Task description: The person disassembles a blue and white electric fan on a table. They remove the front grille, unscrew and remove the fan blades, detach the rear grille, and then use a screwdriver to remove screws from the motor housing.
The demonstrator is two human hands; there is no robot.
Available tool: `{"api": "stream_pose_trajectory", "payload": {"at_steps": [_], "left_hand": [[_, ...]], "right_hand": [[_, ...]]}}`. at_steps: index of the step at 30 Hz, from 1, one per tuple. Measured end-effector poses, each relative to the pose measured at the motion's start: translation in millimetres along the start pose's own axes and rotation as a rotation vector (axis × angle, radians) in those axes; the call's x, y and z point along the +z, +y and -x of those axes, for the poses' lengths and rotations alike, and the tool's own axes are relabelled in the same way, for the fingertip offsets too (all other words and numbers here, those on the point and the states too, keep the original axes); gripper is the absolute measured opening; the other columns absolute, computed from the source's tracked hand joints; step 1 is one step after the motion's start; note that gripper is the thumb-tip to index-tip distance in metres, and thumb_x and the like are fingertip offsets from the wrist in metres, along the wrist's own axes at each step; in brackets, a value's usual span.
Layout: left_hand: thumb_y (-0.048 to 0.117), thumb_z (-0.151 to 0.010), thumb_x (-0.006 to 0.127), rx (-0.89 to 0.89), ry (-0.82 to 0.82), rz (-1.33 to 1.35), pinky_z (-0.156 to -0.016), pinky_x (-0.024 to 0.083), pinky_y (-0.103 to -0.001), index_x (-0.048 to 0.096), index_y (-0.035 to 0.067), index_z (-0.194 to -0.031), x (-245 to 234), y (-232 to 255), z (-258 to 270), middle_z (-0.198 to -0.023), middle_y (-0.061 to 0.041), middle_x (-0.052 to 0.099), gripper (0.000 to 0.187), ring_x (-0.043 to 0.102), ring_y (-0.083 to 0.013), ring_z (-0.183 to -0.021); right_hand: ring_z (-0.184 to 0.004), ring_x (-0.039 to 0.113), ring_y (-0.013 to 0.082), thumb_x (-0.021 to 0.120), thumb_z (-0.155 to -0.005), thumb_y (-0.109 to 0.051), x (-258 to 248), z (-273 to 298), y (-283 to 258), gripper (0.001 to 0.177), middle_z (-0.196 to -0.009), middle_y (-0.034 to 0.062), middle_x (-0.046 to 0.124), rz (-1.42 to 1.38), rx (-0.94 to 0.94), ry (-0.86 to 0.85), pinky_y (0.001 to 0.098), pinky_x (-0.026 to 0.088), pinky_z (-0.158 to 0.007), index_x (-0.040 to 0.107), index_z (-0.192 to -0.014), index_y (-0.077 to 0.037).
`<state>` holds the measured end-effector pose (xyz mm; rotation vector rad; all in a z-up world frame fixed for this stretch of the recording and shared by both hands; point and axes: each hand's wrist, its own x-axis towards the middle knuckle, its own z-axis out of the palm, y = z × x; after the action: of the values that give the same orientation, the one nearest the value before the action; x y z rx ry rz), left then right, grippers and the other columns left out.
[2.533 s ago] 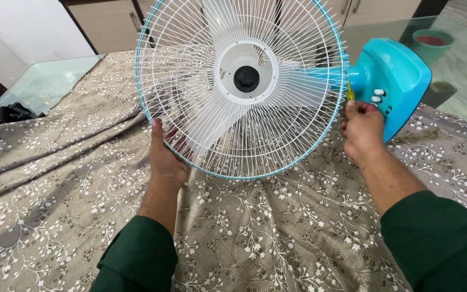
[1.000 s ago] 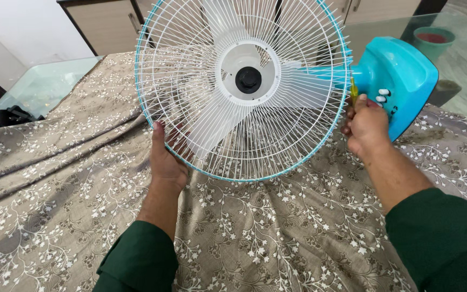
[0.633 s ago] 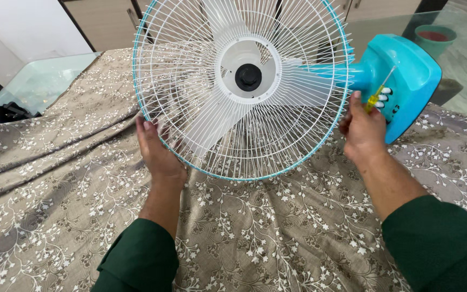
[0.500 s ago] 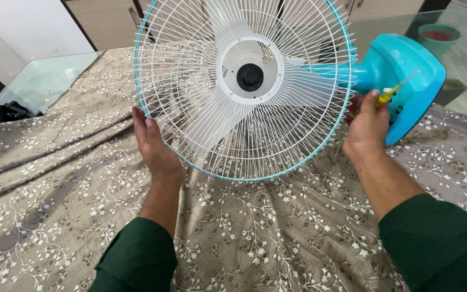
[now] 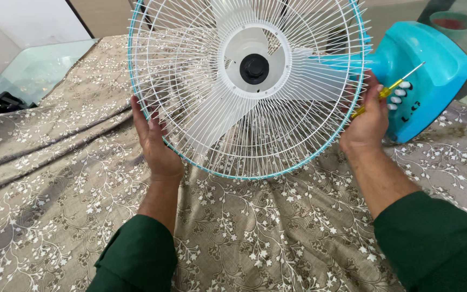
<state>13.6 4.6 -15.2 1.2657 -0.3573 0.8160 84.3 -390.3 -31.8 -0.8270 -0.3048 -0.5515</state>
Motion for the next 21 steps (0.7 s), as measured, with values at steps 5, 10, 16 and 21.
{"api": "stream_pose_trajectory", "payload": {"at_steps": [5,10,16,21], "left_hand": [[0.053,-0.112,0.042,0.022,-0.026,0.083,-0.135,0.027,-0.045,0.013,0.01,-0.17,4,-4,4,-0.176,-0.014,0.023,0.078,0.032,-0.0317,-0.161],[0.061,-0.111,0.04,0.062,0.008,-0.069,-0.137,0.021,-0.048,0.016,0.008,-0.169,8,0,6,-0.175,-0.017,0.026,0.082,0.028,-0.0331,-0.163],[0.06,-0.111,0.032,0.016,0.048,-0.233,-0.137,0.011,-0.049,0.013,0.008,-0.169,13,16,16,-0.176,-0.017,0.019,0.08,0.014,-0.0322,-0.166],[0.05,-0.116,0.04,0.124,0.013,-0.137,-0.141,0.016,-0.049,0.013,0.009,-0.17,17,32,14,-0.178,-0.016,0.019,0.073,0.018,-0.0312,-0.169]], "right_hand": [[-0.127,0.065,0.022,0.045,-0.114,-0.038,3,4,-1,0.049,-0.137,0.0079,0.065,-0.051,0.02,-0.047,0.0404,0.053,-0.115,0.053,-0.148,-0.004],[-0.126,0.065,0.0237,0.045,-0.115,-0.039,14,9,-7,0.047,-0.136,0.0084,0.065,-0.039,0.032,-0.068,0.0424,0.054,-0.114,0.053,-0.145,-0.004],[-0.129,0.064,0.0235,0.044,-0.115,-0.04,26,12,-26,0.05,-0.139,0.009,0.064,-0.099,0.077,-0.149,0.0418,0.053,-0.117,0.052,-0.15,-0.004],[-0.131,0.064,0.0221,0.045,-0.116,-0.038,39,12,-49,0.049,-0.143,0.008,0.063,-0.057,-0.006,-0.235,0.0389,0.053,-0.115,0.051,-0.152,-0.005]]}}
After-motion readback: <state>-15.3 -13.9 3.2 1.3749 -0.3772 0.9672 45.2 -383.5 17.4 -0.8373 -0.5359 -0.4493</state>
